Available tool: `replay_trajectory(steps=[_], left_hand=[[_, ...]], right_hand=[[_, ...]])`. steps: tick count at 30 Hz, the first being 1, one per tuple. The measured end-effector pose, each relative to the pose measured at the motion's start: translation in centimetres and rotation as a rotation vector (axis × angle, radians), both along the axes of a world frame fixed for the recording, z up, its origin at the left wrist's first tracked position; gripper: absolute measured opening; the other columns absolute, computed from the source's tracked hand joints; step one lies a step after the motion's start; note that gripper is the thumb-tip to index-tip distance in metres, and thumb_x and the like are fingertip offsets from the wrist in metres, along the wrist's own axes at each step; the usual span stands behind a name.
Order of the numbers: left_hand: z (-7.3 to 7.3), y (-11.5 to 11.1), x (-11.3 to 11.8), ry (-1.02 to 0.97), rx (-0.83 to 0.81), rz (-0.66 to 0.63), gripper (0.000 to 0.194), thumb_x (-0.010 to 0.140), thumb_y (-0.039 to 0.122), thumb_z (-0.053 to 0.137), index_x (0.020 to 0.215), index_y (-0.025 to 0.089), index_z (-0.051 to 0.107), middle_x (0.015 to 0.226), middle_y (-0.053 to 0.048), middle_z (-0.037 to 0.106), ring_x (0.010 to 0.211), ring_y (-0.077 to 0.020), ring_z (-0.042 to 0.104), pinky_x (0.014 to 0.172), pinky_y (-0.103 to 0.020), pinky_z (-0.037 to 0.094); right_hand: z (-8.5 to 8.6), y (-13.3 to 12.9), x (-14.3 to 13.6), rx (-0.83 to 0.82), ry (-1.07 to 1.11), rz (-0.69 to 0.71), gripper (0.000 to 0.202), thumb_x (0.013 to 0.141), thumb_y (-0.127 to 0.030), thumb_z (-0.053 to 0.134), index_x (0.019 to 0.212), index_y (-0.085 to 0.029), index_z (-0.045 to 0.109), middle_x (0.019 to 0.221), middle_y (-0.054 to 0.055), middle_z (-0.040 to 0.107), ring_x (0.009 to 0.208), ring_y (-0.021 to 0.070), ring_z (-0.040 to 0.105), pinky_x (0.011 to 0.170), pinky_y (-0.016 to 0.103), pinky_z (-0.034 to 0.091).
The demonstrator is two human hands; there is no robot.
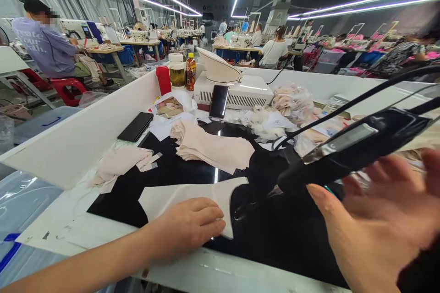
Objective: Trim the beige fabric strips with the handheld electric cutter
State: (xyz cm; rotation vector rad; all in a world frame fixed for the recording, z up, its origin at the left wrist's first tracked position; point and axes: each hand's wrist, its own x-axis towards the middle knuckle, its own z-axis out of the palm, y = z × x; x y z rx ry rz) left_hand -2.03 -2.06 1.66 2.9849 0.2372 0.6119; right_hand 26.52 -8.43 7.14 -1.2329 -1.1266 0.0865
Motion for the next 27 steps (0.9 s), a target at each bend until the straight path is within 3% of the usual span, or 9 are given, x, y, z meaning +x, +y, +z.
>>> replay_trajectory(steps=[3,5,7,12,17,20,24,27], left_hand=[[0.2,-0.7,1.0,0.060,0.068,-0.033,0.026,0.109,0.005,0.046,0.101,0.014,0.069,0.092,-0.006,0.072,0.090,-0.0175,0.069,0.093,-0.027,0.057],[-0.2,-1.0,1.6,0.095,0.113,-0.035,0.028,0.108,0.004,0.046,0.094,0.016,0.068,0.087,-0.005,0.069,0.083,-0.0177,0.066,0.086,-0.028,0.057],[-0.6,-1.3,2.0,0.094,0.153,-0.025,0.027,0.105,0.002,0.048,0.091,0.015,0.067,0.083,-0.005,0.066,0.078,-0.0181,0.062,0.082,-0.029,0.056],[-1.3,-1.6,2.4,0.118,0.180,0.003,0.024,0.100,-0.002,0.052,0.089,0.014,0.066,0.080,-0.004,0.062,0.072,-0.0175,0.057,0.074,-0.029,0.051],[-1.4,-2.1,2.7,0.141,0.193,0.031,0.021,0.095,-0.003,0.057,0.084,0.014,0.063,0.076,-0.003,0.058,0.069,-0.0184,0.055,0.068,-0.031,0.049],[-1.4,-2.0,2.8,0.152,0.092,0.039,0.022,0.096,0.000,0.059,0.081,0.016,0.061,0.078,-0.002,0.060,0.071,-0.0182,0.057,0.068,-0.030,0.049],[-0.8,-1.5,2.7,0.098,-0.249,0.141,0.014,0.099,0.010,0.066,0.088,0.018,0.066,0.090,-0.001,0.070,0.084,-0.0169,0.065,0.078,-0.027,0.050],[-0.4,-1.1,2.6,0.061,-0.418,0.166,0.012,0.097,0.009,0.068,0.093,0.020,0.070,0.094,0.002,0.074,0.087,-0.0161,0.068,0.082,-0.026,0.050]], right_hand=[[0.9,2.2,-1.8,0.068,0.168,0.079,0.067,0.075,-0.039,0.093,0.132,-0.039,0.059,0.125,0.002,0.070,0.105,0.0262,0.072,0.097,0.046,0.060],[1.1,3.2,-2.4,0.093,0.201,0.054,0.048,0.078,-0.040,0.092,0.114,-0.032,0.062,0.103,-0.001,0.071,0.082,0.0212,0.071,0.086,0.043,0.062],[1.2,3.6,-2.8,0.101,0.189,0.016,0.041,0.079,-0.039,0.091,0.106,-0.029,0.060,0.093,-0.003,0.070,0.070,0.0180,0.066,0.076,0.039,0.060],[1.0,2.4,-4.0,0.046,0.208,0.154,0.043,0.080,-0.034,0.091,0.108,-0.029,0.059,0.090,-0.004,0.070,0.064,0.0157,0.064,0.064,0.034,0.056],[0.0,0.4,-6.1,0.067,0.348,0.367,0.053,0.087,-0.030,0.086,0.130,-0.031,0.055,0.085,-0.004,0.069,0.061,0.0165,0.065,0.056,0.033,0.058],[-0.5,-0.3,-7.1,0.094,0.397,0.475,0.054,0.087,-0.031,0.086,0.133,-0.031,0.056,0.085,-0.002,0.067,0.061,0.0166,0.065,0.051,0.031,0.058],[-0.6,-0.6,-8.0,0.121,0.458,0.551,0.052,0.088,-0.038,0.085,0.131,-0.032,0.057,0.082,-0.003,0.065,0.059,0.0154,0.064,0.050,0.029,0.057],[-0.7,-0.5,-8.5,0.146,0.469,0.556,0.049,0.089,-0.037,0.084,0.131,-0.032,0.058,0.082,-0.004,0.066,0.059,0.0149,0.064,0.051,0.028,0.057]])
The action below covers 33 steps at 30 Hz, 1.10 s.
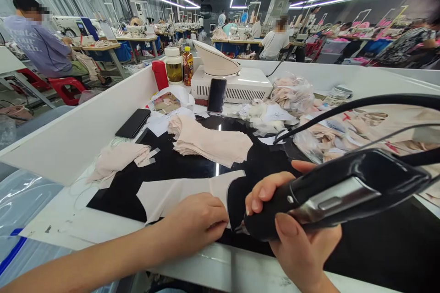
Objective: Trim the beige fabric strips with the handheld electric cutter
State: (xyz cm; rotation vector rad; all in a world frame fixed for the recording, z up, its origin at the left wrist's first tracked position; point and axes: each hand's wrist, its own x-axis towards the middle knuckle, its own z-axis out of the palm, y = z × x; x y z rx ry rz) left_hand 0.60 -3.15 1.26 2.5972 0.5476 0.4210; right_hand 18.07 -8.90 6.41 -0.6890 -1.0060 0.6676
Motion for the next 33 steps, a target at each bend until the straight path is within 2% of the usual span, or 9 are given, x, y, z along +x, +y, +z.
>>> replay_trajectory(steps=[3,14,17,22,28,33], left_hand=[[0.0,0.1,0.0,-0.016,-0.045,0.003,0.014,0.094,0.007,0.067,0.094,0.020,0.072,0.094,0.002,0.075,0.086,-0.0165,0.068,0.082,-0.026,0.049],[0.0,0.0,0.1,-0.026,-0.033,-0.009,0.010,0.096,0.009,0.070,0.096,0.019,0.073,0.095,0.000,0.075,0.087,-0.0182,0.069,0.082,-0.027,0.049],[0.5,0.0,0.0,-0.030,-0.051,-0.018,0.010,0.101,0.012,0.068,0.098,0.019,0.073,0.096,0.000,0.075,0.088,-0.0179,0.069,0.081,-0.027,0.050],[1.2,0.4,-0.2,-0.055,-0.075,0.005,0.020,0.110,0.015,0.055,0.100,0.016,0.073,0.101,-0.004,0.075,0.093,-0.0185,0.068,0.085,-0.027,0.052],[1.5,1.0,0.2,-0.014,-0.005,0.018,0.006,0.104,0.023,0.072,0.101,0.018,0.071,0.102,-0.003,0.070,0.096,-0.0194,0.065,0.091,-0.029,0.051],[1.0,0.9,0.4,0.037,0.116,0.008,0.009,0.102,0.018,0.073,0.095,0.017,0.066,0.100,-0.004,0.066,0.097,-0.0202,0.063,0.091,-0.030,0.052]], right_hand=[[-0.2,0.2,-0.3,0.009,-0.003,-0.013,0.049,0.090,-0.037,0.083,0.132,-0.032,0.057,0.083,-0.004,0.067,0.060,0.0151,0.065,0.053,0.029,0.057],[-0.6,0.3,-0.4,0.015,-0.029,-0.033,0.048,0.092,-0.036,0.082,0.132,-0.031,0.057,0.085,-0.004,0.066,0.063,0.0140,0.065,0.056,0.029,0.059],[-0.6,0.1,-0.3,0.014,-0.052,-0.032,0.048,0.093,-0.034,0.081,0.134,-0.031,0.055,0.086,-0.004,0.065,0.064,0.0141,0.065,0.058,0.030,0.060],[-0.8,0.1,-0.2,0.011,-0.076,-0.028,0.047,0.095,-0.032,0.078,0.136,-0.032,0.054,0.089,-0.004,0.065,0.065,0.0143,0.066,0.060,0.031,0.060],[-0.8,0.0,-0.4,0.014,-0.078,-0.040,0.048,0.094,-0.032,0.078,0.136,-0.032,0.054,0.088,-0.004,0.065,0.064,0.0152,0.065,0.060,0.032,0.059],[-0.7,0.0,-0.3,-0.001,-0.070,-0.053,0.047,0.093,-0.033,0.079,0.134,-0.032,0.055,0.086,-0.003,0.065,0.062,0.0162,0.064,0.058,0.033,0.059]])
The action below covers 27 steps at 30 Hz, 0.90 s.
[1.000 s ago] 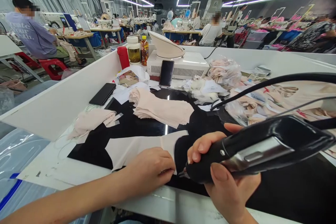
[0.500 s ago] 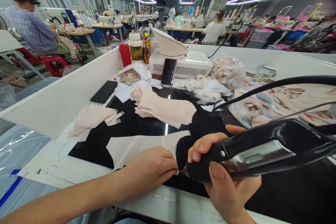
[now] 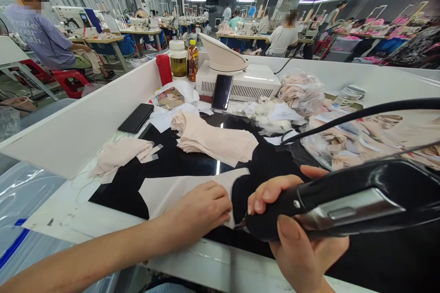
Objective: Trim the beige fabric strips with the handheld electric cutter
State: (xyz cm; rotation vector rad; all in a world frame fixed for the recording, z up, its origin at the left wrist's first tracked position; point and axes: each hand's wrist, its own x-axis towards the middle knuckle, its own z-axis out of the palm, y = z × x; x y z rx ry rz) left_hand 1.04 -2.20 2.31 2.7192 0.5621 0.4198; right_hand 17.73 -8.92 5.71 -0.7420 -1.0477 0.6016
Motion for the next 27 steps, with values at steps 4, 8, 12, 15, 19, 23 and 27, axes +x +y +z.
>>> replay_trajectory(steps=[4,8,12,15,19,23,27], left_hand=[[-0.6,0.0,-0.3,-0.071,0.040,-0.089,0.009,0.105,0.009,0.061,0.103,0.016,0.067,0.109,-0.006,0.068,0.102,-0.0194,0.062,0.098,-0.030,0.051],[-1.0,0.4,-0.4,-0.071,0.059,-0.216,0.014,0.106,0.006,0.057,0.101,0.015,0.068,0.104,-0.006,0.071,0.099,-0.0199,0.064,0.098,-0.031,0.051],[-0.9,0.6,-0.5,-0.056,0.038,-0.237,0.016,0.107,0.008,0.057,0.102,0.016,0.070,0.104,-0.006,0.074,0.101,-0.0204,0.066,0.098,-0.031,0.052],[-0.9,0.7,-0.8,-0.058,0.014,-0.236,0.017,0.109,0.011,0.056,0.111,0.016,0.072,0.110,-0.006,0.075,0.107,-0.0211,0.067,0.102,-0.031,0.051],[-1.0,0.7,-1.1,-0.060,-0.009,-0.232,0.021,0.111,0.013,0.054,0.121,0.018,0.072,0.114,-0.007,0.075,0.112,-0.0212,0.068,0.104,-0.031,0.051],[-1.1,0.9,-1.4,-0.065,-0.009,-0.256,0.025,0.111,0.012,0.052,0.126,0.017,0.071,0.117,-0.009,0.075,0.114,-0.0208,0.068,0.106,-0.031,0.052],[-1.0,1.0,-1.5,-0.084,0.013,-0.276,0.025,0.111,0.012,0.051,0.126,0.015,0.071,0.117,-0.011,0.076,0.115,-0.0204,0.069,0.108,-0.032,0.054]], right_hand=[[0.1,0.0,0.0,0.003,0.008,0.001,0.047,0.092,-0.033,0.080,0.132,-0.031,0.055,0.085,-0.003,0.065,0.062,0.0157,0.064,0.058,0.033,0.059],[0.2,0.1,0.0,0.004,0.014,0.012,0.047,0.092,-0.031,0.080,0.133,-0.031,0.055,0.086,-0.003,0.065,0.063,0.0155,0.064,0.059,0.032,0.059],[0.2,0.0,0.0,-0.002,0.010,0.006,0.047,0.093,-0.031,0.079,0.133,-0.030,0.055,0.086,-0.003,0.065,0.064,0.0163,0.065,0.059,0.034,0.060],[0.2,-0.1,0.0,-0.011,0.015,0.005,0.046,0.092,-0.031,0.079,0.132,-0.031,0.056,0.085,-0.003,0.065,0.063,0.0161,0.065,0.058,0.033,0.060],[0.3,0.0,0.0,-0.012,0.018,-0.002,0.046,0.092,-0.031,0.080,0.131,-0.031,0.057,0.086,-0.003,0.065,0.062,0.0153,0.063,0.058,0.032,0.059],[0.5,0.1,0.2,-0.007,0.002,-0.017,0.046,0.092,-0.032,0.080,0.131,-0.029,0.056,0.086,-0.002,0.065,0.061,0.0157,0.064,0.057,0.034,0.059],[0.7,0.2,0.2,-0.009,-0.001,-0.038,0.045,0.091,-0.033,0.081,0.129,-0.029,0.057,0.083,-0.003,0.065,0.058,0.0164,0.064,0.054,0.035,0.059]])
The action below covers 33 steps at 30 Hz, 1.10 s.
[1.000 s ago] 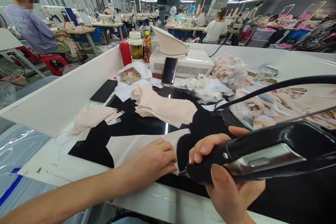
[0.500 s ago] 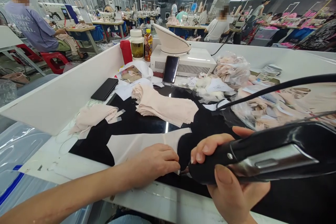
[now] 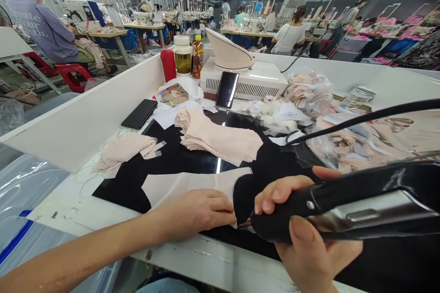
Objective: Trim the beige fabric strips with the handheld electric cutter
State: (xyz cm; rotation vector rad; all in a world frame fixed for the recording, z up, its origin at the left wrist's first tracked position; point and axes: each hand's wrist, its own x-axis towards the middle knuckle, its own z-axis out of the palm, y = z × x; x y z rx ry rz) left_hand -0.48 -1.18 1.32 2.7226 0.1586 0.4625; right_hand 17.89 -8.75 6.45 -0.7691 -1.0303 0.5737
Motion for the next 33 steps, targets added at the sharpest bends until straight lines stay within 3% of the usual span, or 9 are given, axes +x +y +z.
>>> replay_trajectory(steps=[4,26,33], left_hand=[[0.02,0.07,0.07,-0.022,0.050,-0.017,0.026,0.111,0.011,0.049,0.124,0.011,0.072,0.115,-0.012,0.076,0.111,-0.0208,0.069,0.107,-0.032,0.055],[-0.32,0.15,-0.07,-0.053,0.093,-0.040,0.021,0.110,0.013,0.056,0.123,0.013,0.073,0.115,-0.010,0.077,0.111,-0.0191,0.071,0.109,-0.030,0.055],[-0.29,0.11,-0.03,-0.029,0.094,-0.035,0.028,0.114,0.016,0.047,0.124,0.011,0.072,0.115,-0.010,0.076,0.113,-0.0201,0.069,0.111,-0.030,0.052]], right_hand=[[0.04,0.07,-0.01,0.018,0.009,0.015,0.045,0.091,-0.031,0.081,0.129,-0.028,0.058,0.082,-0.002,0.066,0.059,0.0164,0.064,0.052,0.034,0.059],[0.14,0.17,0.05,0.021,0.049,-0.008,0.045,0.088,-0.031,0.083,0.128,-0.029,0.061,0.081,-0.002,0.067,0.059,0.0180,0.063,0.051,0.035,0.058],[-0.26,0.26,0.10,0.015,0.072,0.012,0.046,0.089,-0.029,0.082,0.130,-0.030,0.060,0.084,-0.002,0.066,0.062,0.0172,0.064,0.054,0.034,0.059]])
